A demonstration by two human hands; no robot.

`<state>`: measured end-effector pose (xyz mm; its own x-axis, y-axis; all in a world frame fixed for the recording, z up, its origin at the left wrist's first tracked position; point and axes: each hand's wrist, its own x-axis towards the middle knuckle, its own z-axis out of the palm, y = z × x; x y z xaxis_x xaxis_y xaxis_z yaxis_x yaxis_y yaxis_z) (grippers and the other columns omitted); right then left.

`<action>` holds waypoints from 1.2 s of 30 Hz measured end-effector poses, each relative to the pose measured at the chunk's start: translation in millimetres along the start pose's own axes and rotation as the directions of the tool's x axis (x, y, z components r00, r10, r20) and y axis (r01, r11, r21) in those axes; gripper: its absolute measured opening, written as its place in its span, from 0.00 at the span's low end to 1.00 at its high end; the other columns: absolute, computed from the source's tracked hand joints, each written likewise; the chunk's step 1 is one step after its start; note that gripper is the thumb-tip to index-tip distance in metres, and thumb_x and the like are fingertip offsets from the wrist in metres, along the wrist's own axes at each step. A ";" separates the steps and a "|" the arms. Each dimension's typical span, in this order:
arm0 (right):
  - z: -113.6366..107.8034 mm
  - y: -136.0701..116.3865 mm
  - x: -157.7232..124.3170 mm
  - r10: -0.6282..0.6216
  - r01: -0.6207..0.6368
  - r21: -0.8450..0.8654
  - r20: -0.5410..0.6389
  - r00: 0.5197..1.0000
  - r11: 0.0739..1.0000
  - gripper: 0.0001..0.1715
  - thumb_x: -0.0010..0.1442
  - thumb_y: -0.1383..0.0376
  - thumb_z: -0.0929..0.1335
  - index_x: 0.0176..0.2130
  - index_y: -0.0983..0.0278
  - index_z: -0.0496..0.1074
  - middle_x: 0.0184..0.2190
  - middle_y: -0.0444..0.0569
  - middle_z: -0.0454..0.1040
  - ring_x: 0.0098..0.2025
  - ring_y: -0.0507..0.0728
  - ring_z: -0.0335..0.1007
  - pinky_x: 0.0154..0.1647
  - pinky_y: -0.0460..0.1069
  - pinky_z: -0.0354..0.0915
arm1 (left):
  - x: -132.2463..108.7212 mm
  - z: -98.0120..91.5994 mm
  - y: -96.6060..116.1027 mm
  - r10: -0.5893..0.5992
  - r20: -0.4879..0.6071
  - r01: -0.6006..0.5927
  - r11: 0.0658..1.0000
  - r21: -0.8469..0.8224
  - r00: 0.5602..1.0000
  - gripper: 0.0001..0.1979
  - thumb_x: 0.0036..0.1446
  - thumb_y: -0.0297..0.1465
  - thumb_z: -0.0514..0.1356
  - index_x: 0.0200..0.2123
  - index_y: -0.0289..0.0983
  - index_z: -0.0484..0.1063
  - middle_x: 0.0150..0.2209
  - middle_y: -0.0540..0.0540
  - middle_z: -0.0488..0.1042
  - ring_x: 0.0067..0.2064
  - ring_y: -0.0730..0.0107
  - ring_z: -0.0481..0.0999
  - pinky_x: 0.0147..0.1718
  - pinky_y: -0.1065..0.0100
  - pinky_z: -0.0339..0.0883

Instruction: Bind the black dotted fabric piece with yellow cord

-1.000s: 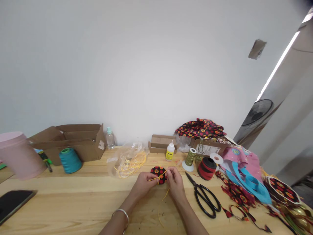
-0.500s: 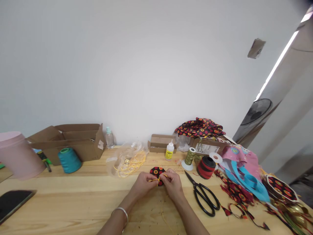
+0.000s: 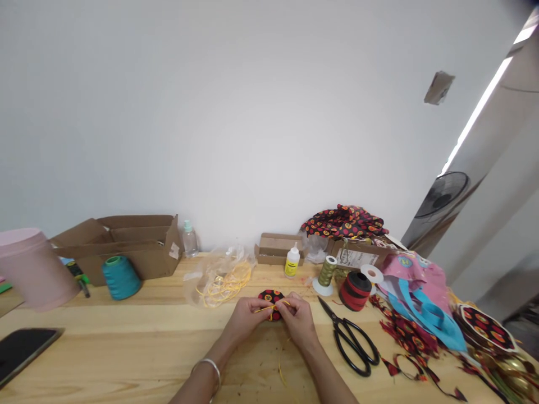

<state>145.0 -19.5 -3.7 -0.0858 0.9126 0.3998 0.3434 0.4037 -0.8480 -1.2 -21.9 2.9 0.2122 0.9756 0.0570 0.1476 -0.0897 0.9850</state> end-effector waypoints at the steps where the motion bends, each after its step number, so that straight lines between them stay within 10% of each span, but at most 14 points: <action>1: -0.1 -0.1 0.2 0.000 0.000 -0.005 0.001 1.000 1.000 0.12 0.49 0.63 0.63 0.21 0.65 0.71 0.16 0.42 0.57 0.21 0.50 0.54 0.21 0.43 0.52 | -0.2 -0.1 0.3 -0.001 0.005 0.001 1.000 -0.002 1.000 0.13 0.41 0.35 0.58 0.30 0.34 0.75 0.27 0.46 0.76 0.28 0.67 0.71 0.28 0.71 0.62; 36: -3.0 6.4 0.6 -0.054 0.049 -0.064 -0.073 0.996 0.997 0.15 0.50 0.63 0.63 0.18 0.66 0.70 0.15 0.41 0.54 0.20 0.48 0.52 0.20 0.42 0.50 | -2.7 -1.7 0.9 -0.005 -0.010 0.005 0.999 0.033 1.000 0.13 0.41 0.35 0.58 0.26 0.32 0.75 0.25 0.46 0.76 0.27 0.68 0.70 0.27 0.70 0.62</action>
<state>150.0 -16.6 -7.8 -0.0359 0.8825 0.4690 0.3976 0.4432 -0.8035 -3.4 -24.3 3.9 0.2019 0.9779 0.0540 0.1801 -0.0912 0.9794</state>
